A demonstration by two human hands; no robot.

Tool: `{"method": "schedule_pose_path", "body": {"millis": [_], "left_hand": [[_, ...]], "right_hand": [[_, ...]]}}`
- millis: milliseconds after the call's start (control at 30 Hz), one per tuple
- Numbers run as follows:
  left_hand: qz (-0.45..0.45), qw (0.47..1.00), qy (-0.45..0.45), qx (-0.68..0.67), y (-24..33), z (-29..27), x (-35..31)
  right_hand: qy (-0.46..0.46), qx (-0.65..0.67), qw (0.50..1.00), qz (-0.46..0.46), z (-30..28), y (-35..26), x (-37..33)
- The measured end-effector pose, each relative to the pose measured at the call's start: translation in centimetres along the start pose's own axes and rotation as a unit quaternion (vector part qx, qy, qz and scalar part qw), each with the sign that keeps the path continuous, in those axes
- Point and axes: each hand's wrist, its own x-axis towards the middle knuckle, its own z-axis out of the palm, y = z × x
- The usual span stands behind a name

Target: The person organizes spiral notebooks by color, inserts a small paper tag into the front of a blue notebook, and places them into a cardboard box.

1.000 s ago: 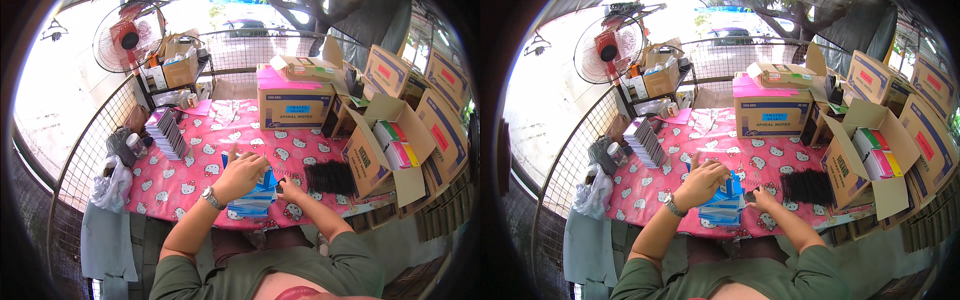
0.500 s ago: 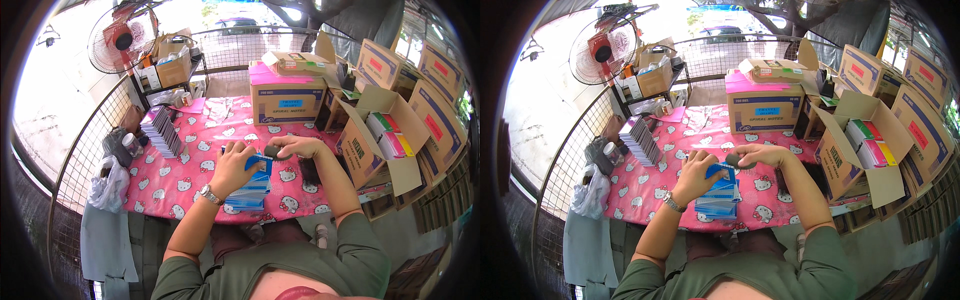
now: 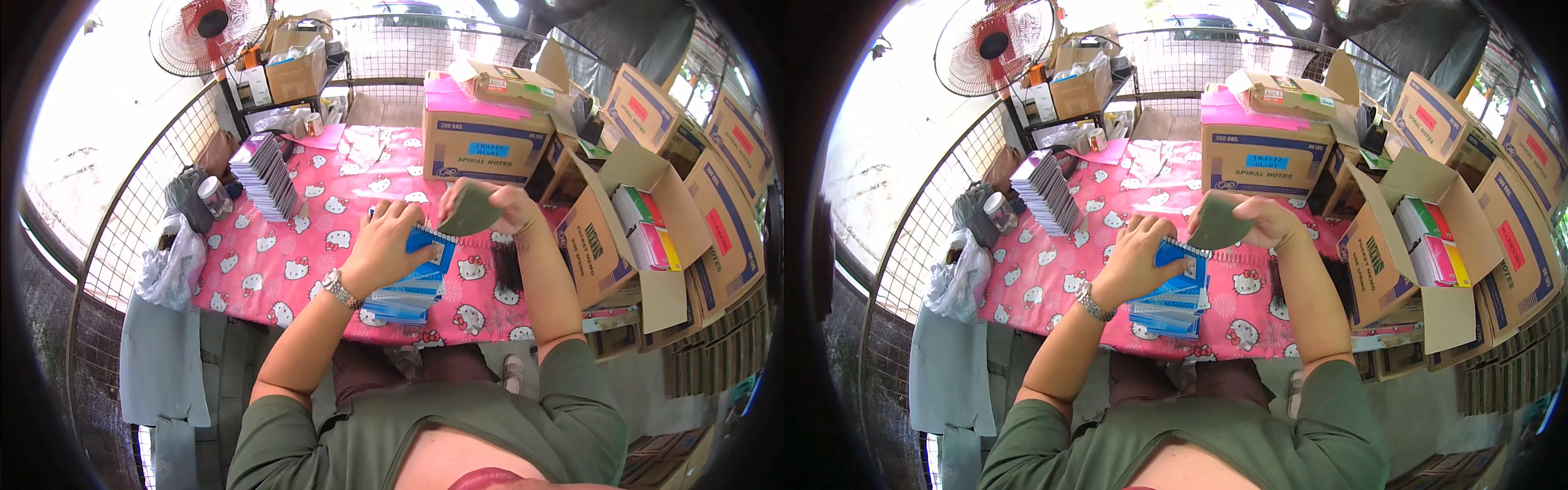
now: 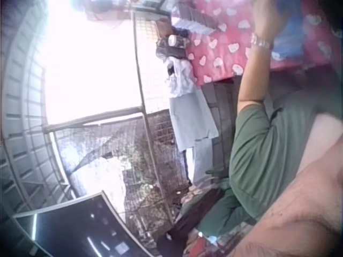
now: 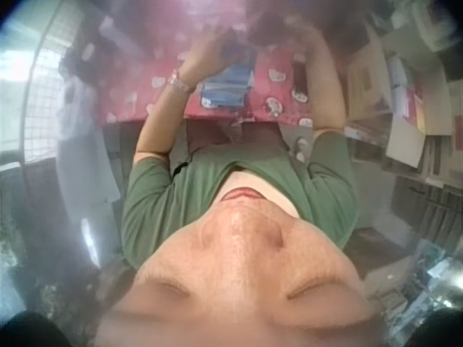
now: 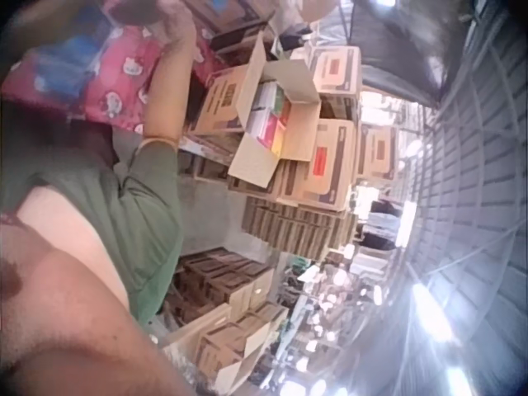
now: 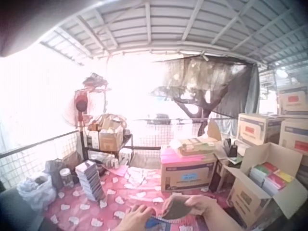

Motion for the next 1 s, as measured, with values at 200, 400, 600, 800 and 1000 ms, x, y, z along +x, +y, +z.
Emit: {"method": "schedule_pose_path", "body": {"millis": [200,400,600,800,1000], "left_hand": [[-0.021,1.0,0.001,-0.014,0.2,-0.5,-0.2],[0.0,0.997,0.044,-0.065,-1.3,-0.2,-0.2],[-0.02,0.994,0.03,-0.103,-3.1,-1.9,-0.7],[-0.004,0.985,0.011,-0.17,-4.1,-1.4,-1.1],[0.001,0.983,-0.004,-0.182,-4.2,-1.9,-0.9]], "right_hand": [[-0.088,0.159,0.975,-0.129,1.4,-0.8,0.6],[-0.023,0.009,1.0,0.006,0.2,-0.9,2.1],[-0.064,0.086,0.993,-0.054,-0.1,0.1,3.2],[-0.043,0.023,0.999,-0.007,0.0,0.1,4.9],[-0.096,0.17,0.977,-0.088,0.7,-0.4,4.9]]}}
